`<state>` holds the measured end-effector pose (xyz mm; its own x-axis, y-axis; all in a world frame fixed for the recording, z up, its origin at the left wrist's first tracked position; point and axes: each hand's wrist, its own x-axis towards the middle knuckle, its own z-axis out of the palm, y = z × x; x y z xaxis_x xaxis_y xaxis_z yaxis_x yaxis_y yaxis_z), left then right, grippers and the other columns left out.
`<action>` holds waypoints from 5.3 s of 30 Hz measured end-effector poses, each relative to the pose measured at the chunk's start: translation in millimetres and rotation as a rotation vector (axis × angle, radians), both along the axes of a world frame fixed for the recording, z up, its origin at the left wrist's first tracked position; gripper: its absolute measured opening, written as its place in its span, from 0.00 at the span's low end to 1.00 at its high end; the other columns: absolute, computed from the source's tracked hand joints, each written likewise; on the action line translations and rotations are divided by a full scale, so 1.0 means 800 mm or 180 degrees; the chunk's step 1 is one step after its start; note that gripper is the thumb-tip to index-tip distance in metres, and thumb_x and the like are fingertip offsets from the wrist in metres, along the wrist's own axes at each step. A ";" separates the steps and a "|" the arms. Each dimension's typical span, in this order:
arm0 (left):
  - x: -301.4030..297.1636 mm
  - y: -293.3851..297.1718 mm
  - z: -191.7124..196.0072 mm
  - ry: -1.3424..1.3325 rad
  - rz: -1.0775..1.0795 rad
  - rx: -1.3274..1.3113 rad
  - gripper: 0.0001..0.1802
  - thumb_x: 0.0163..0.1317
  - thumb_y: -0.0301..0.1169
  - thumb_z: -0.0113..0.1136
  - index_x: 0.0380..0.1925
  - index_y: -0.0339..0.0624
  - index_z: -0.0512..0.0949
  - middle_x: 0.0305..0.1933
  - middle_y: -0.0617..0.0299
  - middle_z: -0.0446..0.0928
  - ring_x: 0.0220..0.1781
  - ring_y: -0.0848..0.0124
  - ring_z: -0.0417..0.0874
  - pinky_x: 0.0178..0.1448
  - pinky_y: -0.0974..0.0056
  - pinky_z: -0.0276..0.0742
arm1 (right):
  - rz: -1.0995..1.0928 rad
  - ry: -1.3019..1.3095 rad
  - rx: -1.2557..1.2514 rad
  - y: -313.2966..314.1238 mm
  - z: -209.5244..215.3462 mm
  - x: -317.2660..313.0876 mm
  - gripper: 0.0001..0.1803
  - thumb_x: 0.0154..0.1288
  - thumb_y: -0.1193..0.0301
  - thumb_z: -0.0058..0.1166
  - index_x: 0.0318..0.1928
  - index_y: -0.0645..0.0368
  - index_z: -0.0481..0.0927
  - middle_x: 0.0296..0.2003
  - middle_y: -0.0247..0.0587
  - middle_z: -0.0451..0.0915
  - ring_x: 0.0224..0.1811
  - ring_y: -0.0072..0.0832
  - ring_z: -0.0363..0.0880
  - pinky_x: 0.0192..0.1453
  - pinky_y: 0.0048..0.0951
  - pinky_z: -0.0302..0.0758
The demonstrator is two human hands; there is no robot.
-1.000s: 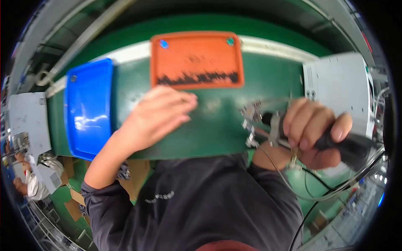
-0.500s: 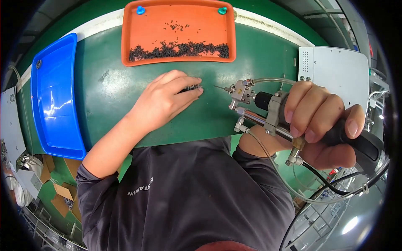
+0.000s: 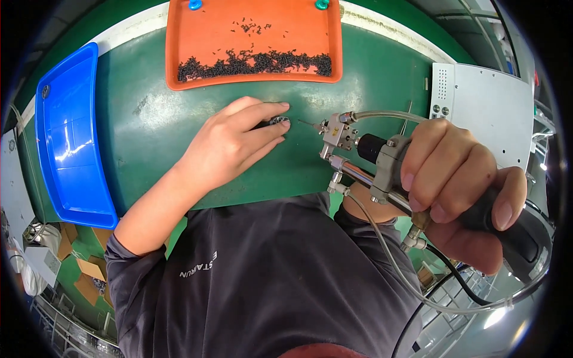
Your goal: The person assembles small electronic components with screws using a handheld pneumatic screwdriver.
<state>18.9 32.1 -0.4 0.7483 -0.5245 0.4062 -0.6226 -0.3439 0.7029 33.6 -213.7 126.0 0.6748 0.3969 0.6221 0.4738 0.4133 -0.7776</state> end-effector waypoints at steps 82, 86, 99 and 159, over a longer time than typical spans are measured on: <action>0.000 0.007 -0.013 -0.0048 0.0069 -0.0065 0.11 0.52 0.24 0.74 0.37 0.37 0.86 0.46 0.60 0.86 0.43 0.60 0.84 0.47 0.58 0.84 | 0.0164 0.0053 -0.0077 0.046 -0.008 -0.003 0.22 0.72 0.48 0.62 0.54 0.48 0.74 0.24 0.26 0.74 0.19 0.18 0.73 0.29 0.24 0.71; 0.002 0.004 -0.011 -0.0056 0.0028 -0.0094 0.11 0.52 0.24 0.74 0.37 0.37 0.86 0.46 0.60 0.86 0.44 0.60 0.84 0.48 0.58 0.84 | 0.0145 0.0084 -0.0148 0.044 -0.003 -0.007 0.22 0.72 0.48 0.62 0.53 0.48 0.74 0.24 0.26 0.74 0.19 0.18 0.72 0.28 0.24 0.71; 0.003 0.003 -0.009 -0.0465 -0.0211 0.0402 0.08 0.54 0.28 0.65 0.34 0.38 0.84 0.46 0.58 0.85 0.49 0.62 0.85 0.53 0.59 0.82 | -0.0067 -0.0081 -0.0012 0.072 0.002 0.009 0.17 0.76 0.56 0.59 0.43 0.50 0.66 0.21 0.27 0.72 0.16 0.19 0.70 0.22 0.24 0.69; -0.004 0.031 0.077 0.0218 0.0185 0.1114 0.17 0.55 0.23 0.72 0.45 0.40 0.83 0.47 0.55 0.80 0.51 0.54 0.82 0.53 0.53 0.80 | -0.0289 -0.0177 0.0173 -0.017 0.004 -0.002 0.23 0.77 0.50 0.56 0.61 0.49 0.74 0.28 0.29 0.75 0.25 0.22 0.74 0.35 0.27 0.70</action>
<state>15.4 56.7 61.4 0.8001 -0.5788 0.1575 -0.5506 -0.6045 0.5757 31.7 -227.0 129.5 0.6704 0.3005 0.6785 0.5528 0.4076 -0.7268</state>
